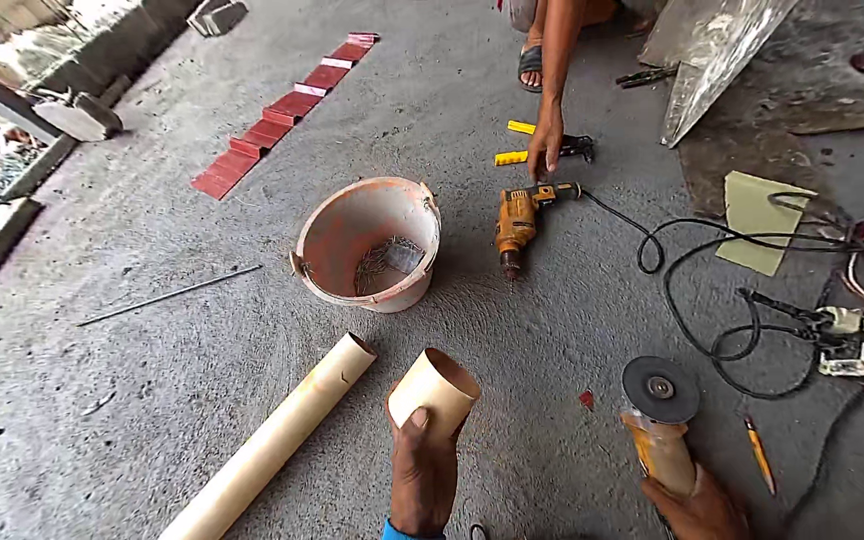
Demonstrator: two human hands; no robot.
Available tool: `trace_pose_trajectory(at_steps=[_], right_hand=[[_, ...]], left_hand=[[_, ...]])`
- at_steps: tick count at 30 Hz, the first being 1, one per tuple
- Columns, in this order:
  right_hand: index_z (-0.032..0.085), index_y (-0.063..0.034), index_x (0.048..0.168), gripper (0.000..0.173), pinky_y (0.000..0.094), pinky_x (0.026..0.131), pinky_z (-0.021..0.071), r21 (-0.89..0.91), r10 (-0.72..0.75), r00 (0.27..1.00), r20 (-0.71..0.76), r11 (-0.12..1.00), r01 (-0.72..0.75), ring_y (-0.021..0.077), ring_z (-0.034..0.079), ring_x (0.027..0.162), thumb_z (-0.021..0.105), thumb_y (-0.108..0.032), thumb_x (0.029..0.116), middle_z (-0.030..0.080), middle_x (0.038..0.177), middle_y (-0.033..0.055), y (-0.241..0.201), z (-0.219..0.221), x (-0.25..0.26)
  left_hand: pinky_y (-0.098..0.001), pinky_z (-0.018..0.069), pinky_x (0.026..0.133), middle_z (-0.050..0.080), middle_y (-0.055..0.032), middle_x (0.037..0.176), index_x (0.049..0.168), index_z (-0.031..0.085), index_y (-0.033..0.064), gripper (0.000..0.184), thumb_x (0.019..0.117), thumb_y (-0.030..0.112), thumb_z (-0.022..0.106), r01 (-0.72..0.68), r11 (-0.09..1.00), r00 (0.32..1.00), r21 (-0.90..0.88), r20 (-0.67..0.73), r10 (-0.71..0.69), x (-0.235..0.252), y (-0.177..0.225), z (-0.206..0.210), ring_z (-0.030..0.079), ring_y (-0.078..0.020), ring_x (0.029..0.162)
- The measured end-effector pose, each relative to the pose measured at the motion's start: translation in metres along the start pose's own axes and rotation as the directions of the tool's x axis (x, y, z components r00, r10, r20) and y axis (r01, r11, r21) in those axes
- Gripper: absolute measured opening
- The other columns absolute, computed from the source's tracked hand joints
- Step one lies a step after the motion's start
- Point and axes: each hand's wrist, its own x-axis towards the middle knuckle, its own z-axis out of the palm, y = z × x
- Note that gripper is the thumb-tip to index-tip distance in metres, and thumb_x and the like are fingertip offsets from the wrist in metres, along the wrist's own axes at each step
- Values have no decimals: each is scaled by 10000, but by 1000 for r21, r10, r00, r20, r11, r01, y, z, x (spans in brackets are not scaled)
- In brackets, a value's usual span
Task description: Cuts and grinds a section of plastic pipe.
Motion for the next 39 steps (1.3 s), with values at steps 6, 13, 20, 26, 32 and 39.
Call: trace_pose_trajectory(at_steps=[6, 13, 20, 26, 32, 39], right_hand=[[381, 95, 1502, 1030, 639, 1135, 349, -12, 1, 1000, -16, 1000, -1, 549, 400, 1379, 867, -399, 740, 369, 1487, 417, 5, 0, 0], [378, 92, 1506, 1037, 661, 1123, 348, -10, -25, 999, -31, 1000, 25, 569, 396, 1370, 873, -381, 728, 375, 1477, 423, 12, 2, -1], [373, 93, 1507, 1039, 651, 1135, 335, -22, -38, 999, -15, 999, 37, 559, 400, 1371, 875, -379, 730, 368, 1480, 423, 14, 1, 1], [364, 58, 1528, 1061, 663, 1129, 336, -15, -2, 999, -48, 1000, 1, 568, 383, 1379, 877, -410, 727, 352, 1496, 416, 13, 1, -4], [641, 44, 1215, 518, 503, 845, 542, 111, -502, 788, -355, 815, 569, 380, 621, 1005, 761, -314, 861, 614, 1134, 291, -44, -13, -71], [739, -98, 1045, 287, 246, 814, 540, 471, -838, 443, -318, 265, 841, 109, 614, 966, 664, -370, 994, 650, 1031, 69, -170, 10, -105]], left_hand=[[-508, 604, 888, 665, -243, 1152, 1282, 526, 19, 800, 688, 378, 924, 29, 997, 998, -69, -49, -32, -11, -2, 31, 709, -357, 1009], [-513, 601, 901, 649, -253, 1187, 1303, 528, 41, 743, 749, 374, 893, 50, 992, 997, -120, -48, -56, -10, -4, 31, 701, -377, 1033], [-518, 605, 896, 638, -263, 1205, 1320, 509, 36, 749, 760, 359, 887, 70, 988, 994, -135, -74, -81, -9, -10, 28, 698, -390, 1045], [-489, 616, 811, 684, -229, 1103, 1221, 591, 22, 693, 696, 335, 917, 72, 994, 997, -79, -22, -74, -7, -15, 15, 721, -336, 944], [-555, 581, 849, 690, -235, 1157, 1152, 694, 62, 541, 697, 305, 857, 211, 954, 971, -213, 160, -179, -8, -19, -3, 700, -396, 1006], [-497, 583, 896, 683, -225, 1190, 1297, 600, 36, 595, 766, 222, 793, 73, 977, 972, -200, 232, -25, -21, -43, 6, 695, -337, 1076]])
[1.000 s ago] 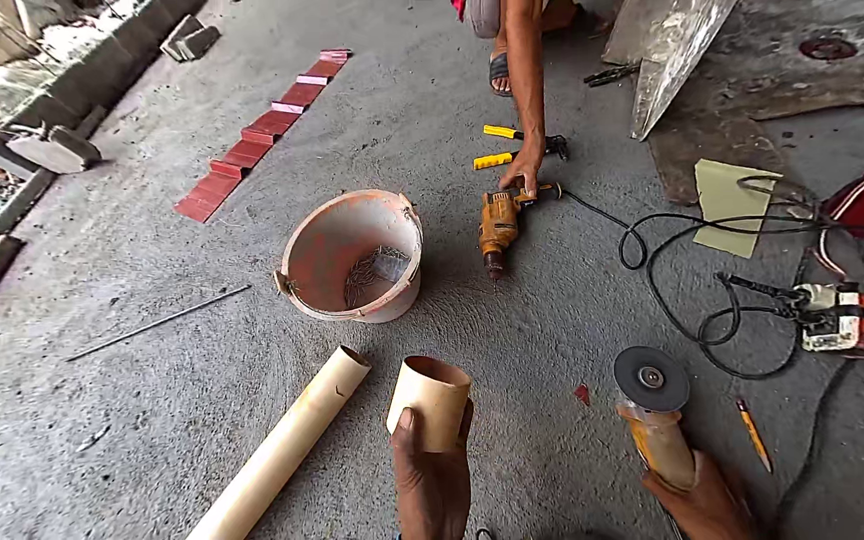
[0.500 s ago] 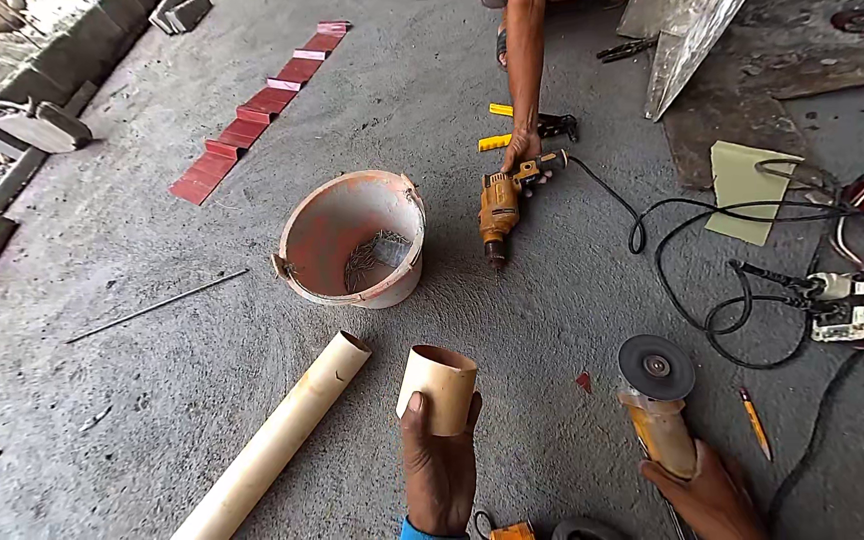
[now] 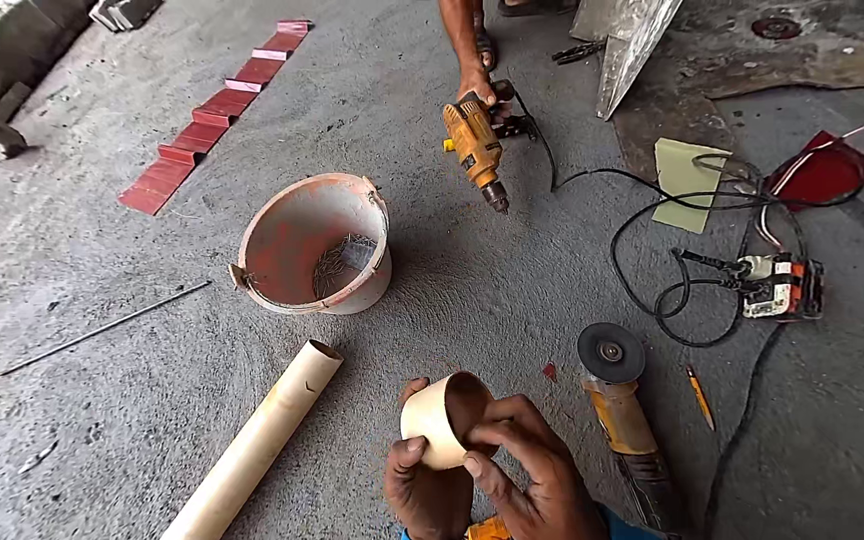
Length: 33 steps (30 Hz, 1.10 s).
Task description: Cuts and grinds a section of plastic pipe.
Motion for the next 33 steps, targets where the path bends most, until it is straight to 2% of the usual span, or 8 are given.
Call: trace_pose_trajectory(at_steps=[3, 10, 16, 18, 21, 25, 29, 33], right_hand=[[739, -119, 933, 259, 244, 804, 502, -117, -130, 991, 44, 984, 134, 131, 598, 919, 621, -331, 1025, 662, 934, 34, -2, 9, 4], [729, -329, 1110, 248, 244, 699, 506, -305, -143, 968, 205, 931, 202, 92, 558, 846, 576, -500, 1015, 579, 1054, 39, 22, -29, 8], [594, -393, 1411, 514, 405, 570, 495, -442, -98, 735, 671, 743, 502, 262, 621, 771, 554, -217, 930, 625, 940, 75, 20, -50, 44], [575, -370, 1419, 561, 499, 639, 524, -513, 143, 653, 744, 748, 420, 347, 644, 822, 606, -139, 909, 638, 943, 134, 10, -44, 48], [529, -298, 1467, 503, 605, 712, 498, -475, 430, 295, 853, 874, 100, 388, 663, 827, 542, -175, 979, 676, 900, 175, -13, -38, 62], [552, -228, 1476, 520, 542, 693, 519, -436, 372, 467, 802, 899, 33, 323, 661, 767, 535, -196, 957, 677, 849, 127, -18, -37, 67], [677, -66, 1146, 252, 613, 749, 489, -518, 503, 163, 849, 854, 61, 413, 652, 856, 572, -236, 993, 662, 874, 208, -30, -26, 74], [595, -177, 1358, 392, 593, 783, 487, -624, 603, 277, 748, 782, -16, 395, 660, 891, 557, -263, 977, 671, 897, 185, -38, -27, 74]], left_hand=[[-449, 616, 819, 704, -192, 1088, 1176, 639, 24, 471, 838, 344, 713, -17, 998, 980, 58, -199, 28, -1, 4, 16, 722, -302, 983], [-480, 601, 573, 703, -246, 1036, 1113, 629, 30, 491, 1013, 428, 359, 413, 882, 830, 226, -491, -263, 9, 46, 36, 726, -377, 822], [-374, 577, 476, 733, -205, 886, 1078, 692, 13, 503, 1072, 347, 316, 525, 647, 830, 553, -499, -248, 14, 68, 43, 728, -286, 681], [-370, 603, 571, 735, -176, 928, 1097, 706, 15, 473, 1054, 298, 329, 460, 619, 878, 637, -430, -210, 13, 69, 43, 732, -254, 771], [-382, 610, 699, 737, -171, 1026, 1151, 685, -3, 465, 1042, 261, 318, 382, 601, 917, 702, -369, -152, 16, 73, 41, 730, -248, 892], [-399, 616, 693, 732, -186, 1017, 1166, 680, -4, 472, 1047, 279, 321, 423, 598, 899, 681, -398, -184, 15, 73, 38, 731, -269, 891], [-402, 604, 723, 733, -166, 1033, 1245, 674, 15, 499, 1039, 287, 310, 467, 521, 884, 714, -377, -275, 14, 70, 38, 723, -253, 892], [-375, 598, 554, 735, -183, 979, 1209, 671, 17, 506, 1056, 311, 290, 474, 569, 878, 672, -415, -241, 13, 69, 41, 735, -269, 786]])
